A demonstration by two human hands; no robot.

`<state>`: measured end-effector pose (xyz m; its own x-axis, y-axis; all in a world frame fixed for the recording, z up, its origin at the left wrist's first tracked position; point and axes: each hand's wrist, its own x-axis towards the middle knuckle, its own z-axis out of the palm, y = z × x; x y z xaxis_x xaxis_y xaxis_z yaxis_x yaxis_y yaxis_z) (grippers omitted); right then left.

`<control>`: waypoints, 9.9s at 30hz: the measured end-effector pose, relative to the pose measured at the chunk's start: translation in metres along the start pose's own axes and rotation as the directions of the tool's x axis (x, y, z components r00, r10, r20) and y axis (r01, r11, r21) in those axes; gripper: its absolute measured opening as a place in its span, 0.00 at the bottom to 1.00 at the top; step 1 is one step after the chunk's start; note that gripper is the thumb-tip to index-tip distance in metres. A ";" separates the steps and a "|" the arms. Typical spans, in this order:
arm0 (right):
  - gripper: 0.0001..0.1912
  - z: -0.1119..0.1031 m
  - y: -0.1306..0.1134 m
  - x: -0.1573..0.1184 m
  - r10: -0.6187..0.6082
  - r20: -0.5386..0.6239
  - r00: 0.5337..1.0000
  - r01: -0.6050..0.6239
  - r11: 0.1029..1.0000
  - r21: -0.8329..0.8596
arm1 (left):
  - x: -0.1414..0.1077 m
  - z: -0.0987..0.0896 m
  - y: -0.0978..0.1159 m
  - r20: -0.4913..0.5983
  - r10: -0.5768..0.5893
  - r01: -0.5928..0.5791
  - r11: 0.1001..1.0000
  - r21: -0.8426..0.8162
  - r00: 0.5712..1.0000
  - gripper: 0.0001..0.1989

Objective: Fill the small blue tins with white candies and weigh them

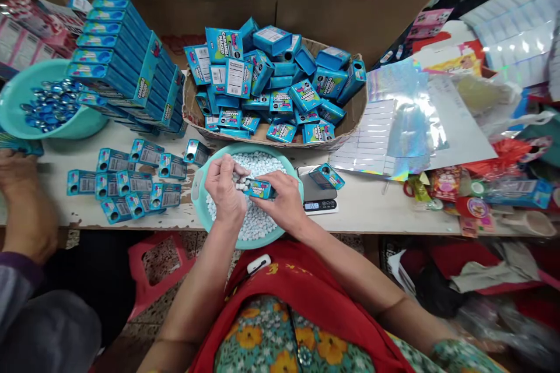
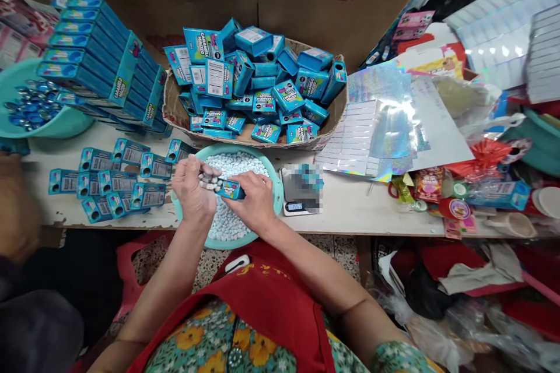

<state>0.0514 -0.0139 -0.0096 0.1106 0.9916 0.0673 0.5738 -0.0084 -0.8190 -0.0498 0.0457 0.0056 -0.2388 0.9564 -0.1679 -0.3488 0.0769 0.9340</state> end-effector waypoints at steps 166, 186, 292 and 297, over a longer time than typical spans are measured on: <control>0.23 -0.091 0.091 -0.039 -0.002 -0.535 0.845 0.005 1.000 0.004 | 0.125 0.013 0.044 0.505 -0.366 -0.163 0.662 0.732 0.782 0.27; 0.43 -0.061 0.064 -0.016 -0.405 -0.100 0.909 0.408 0.913 0.004 | -0.018 0.005 -0.013 0.343 -0.878 0.924 0.377 0.062 0.335 0.24; 0.16 -0.003 0.018 0.007 0.091 -0.008 0.996 -0.088 0.977 0.194 | 0.010 -0.008 -0.014 0.264 -0.100 0.072 0.991 0.113 0.959 0.13; 0.18 -0.024 0.023 -0.013 0.085 -0.004 0.996 -0.078 0.930 0.360 | 0.053 -0.043 -0.058 0.364 0.045 -0.275 0.741 0.612 0.930 0.13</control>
<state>0.0825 -0.0297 -0.0158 0.1624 0.9867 -0.0001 0.2331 -0.0385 -0.9717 -0.0810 0.0803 -0.0713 0.0923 0.9957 0.0005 0.3621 -0.0340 0.9315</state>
